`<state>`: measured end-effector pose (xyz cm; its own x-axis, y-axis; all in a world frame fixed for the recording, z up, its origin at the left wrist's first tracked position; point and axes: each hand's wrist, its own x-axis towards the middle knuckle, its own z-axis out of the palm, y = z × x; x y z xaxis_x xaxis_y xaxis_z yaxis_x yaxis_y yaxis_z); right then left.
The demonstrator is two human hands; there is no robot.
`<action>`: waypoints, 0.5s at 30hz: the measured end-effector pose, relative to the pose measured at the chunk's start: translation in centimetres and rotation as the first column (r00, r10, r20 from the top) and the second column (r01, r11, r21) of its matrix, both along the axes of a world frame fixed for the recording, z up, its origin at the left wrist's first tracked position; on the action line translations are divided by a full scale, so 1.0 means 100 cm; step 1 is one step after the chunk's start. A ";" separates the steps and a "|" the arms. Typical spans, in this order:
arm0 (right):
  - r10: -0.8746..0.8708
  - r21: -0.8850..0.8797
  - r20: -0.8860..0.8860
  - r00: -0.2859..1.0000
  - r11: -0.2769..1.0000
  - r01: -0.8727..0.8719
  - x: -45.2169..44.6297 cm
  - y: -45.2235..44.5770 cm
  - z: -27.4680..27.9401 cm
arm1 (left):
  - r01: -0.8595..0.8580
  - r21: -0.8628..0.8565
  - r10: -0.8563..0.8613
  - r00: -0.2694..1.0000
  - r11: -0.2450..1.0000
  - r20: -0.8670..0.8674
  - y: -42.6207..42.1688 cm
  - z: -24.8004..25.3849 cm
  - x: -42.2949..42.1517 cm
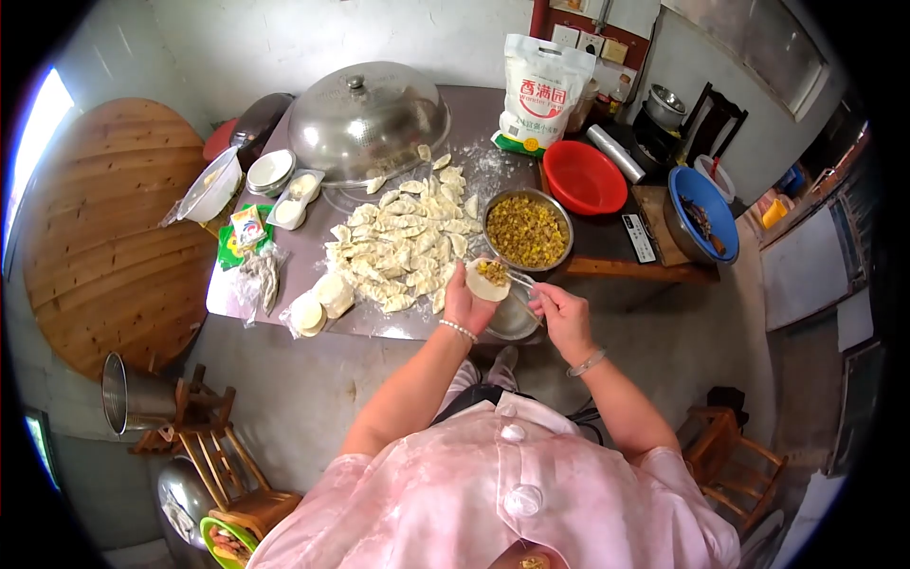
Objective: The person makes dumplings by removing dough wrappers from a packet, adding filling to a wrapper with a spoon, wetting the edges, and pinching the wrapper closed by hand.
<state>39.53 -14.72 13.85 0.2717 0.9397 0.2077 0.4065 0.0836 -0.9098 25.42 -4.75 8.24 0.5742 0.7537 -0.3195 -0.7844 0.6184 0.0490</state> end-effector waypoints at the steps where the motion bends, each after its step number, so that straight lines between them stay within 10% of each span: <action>1: 0.003 0.019 0.034 0.999 1.000 -0.004 -0.001 -0.001 0.001 | 0.004 -0.008 -0.004 1.000 1.000 -0.005 -0.001 0.000 0.000; 15: -0.041 -0.056 -0.297 0.954 0.998 0.025 0.010 0.002 -0.003 | 0.013 0.052 -0.011 0.999 0.999 -0.036 -0.005 0.001 -0.003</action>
